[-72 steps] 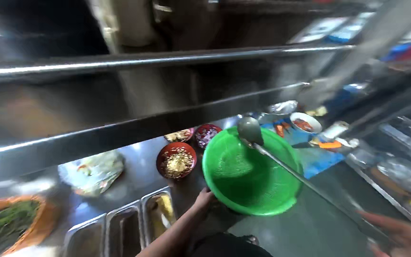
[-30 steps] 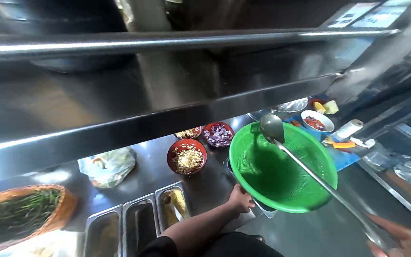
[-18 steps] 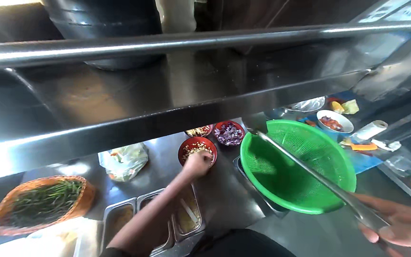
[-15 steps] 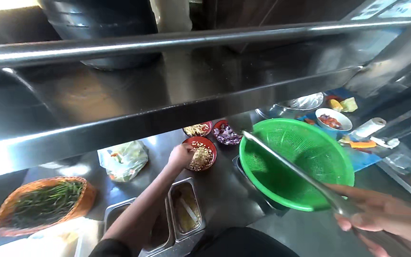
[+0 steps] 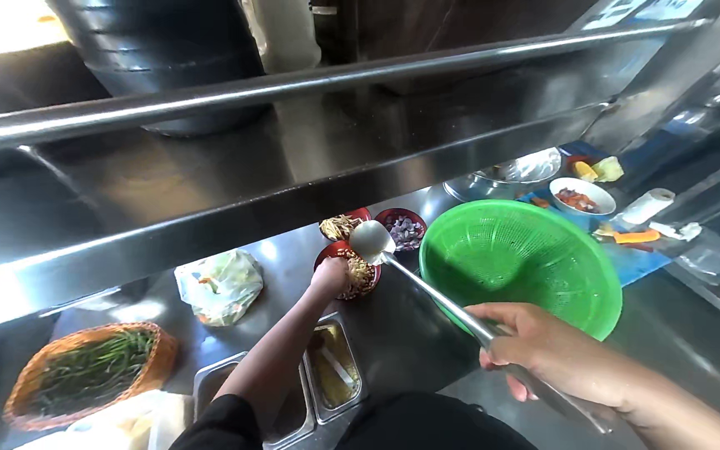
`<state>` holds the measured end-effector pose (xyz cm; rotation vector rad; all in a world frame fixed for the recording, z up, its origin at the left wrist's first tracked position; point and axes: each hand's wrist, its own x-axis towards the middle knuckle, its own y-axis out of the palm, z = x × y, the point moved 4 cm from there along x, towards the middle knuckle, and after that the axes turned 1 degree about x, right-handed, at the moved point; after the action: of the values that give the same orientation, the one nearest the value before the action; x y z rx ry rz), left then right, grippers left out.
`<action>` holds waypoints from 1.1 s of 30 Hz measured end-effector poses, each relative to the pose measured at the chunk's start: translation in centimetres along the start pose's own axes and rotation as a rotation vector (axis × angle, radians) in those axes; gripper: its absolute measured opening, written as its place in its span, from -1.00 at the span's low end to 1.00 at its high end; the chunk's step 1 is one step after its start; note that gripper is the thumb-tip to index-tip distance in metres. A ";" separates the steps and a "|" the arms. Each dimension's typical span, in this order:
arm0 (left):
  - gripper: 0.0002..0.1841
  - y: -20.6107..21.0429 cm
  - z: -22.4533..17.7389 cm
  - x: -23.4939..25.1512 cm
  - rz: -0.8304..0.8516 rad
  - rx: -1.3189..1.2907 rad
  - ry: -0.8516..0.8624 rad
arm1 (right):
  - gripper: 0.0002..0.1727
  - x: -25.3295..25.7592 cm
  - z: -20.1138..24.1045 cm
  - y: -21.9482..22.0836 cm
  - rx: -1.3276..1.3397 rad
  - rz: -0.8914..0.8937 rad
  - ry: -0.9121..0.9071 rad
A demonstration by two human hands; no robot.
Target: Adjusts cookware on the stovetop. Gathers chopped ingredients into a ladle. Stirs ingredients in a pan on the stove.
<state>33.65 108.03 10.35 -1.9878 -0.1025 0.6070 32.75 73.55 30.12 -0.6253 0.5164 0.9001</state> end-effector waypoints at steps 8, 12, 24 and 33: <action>-0.68 -7.4 -4.0 -0.1 -0.010 -0.125 0.096 | -0.46 1.0 0.4 0.9 0.043 0.099 0.061; -0.67 -8.4 -5.9 0.8 0.069 0.059 0.213 | -0.43 0.6 0.4 1.1 0.113 0.132 0.043; -0.76 -12.4 -3.0 -0.4 -0.216 -0.163 0.249 | -0.45 -0.9 0.0 -0.1 0.164 0.097 0.021; -0.52 -15.4 -10.2 -2.8 -0.001 -0.131 -0.264 | -0.43 -3.6 0.9 -1.3 0.223 0.041 0.019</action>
<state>38.69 106.30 28.22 -2.0234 -0.3113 0.8799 32.15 71.61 33.46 -0.4226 0.6385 0.8613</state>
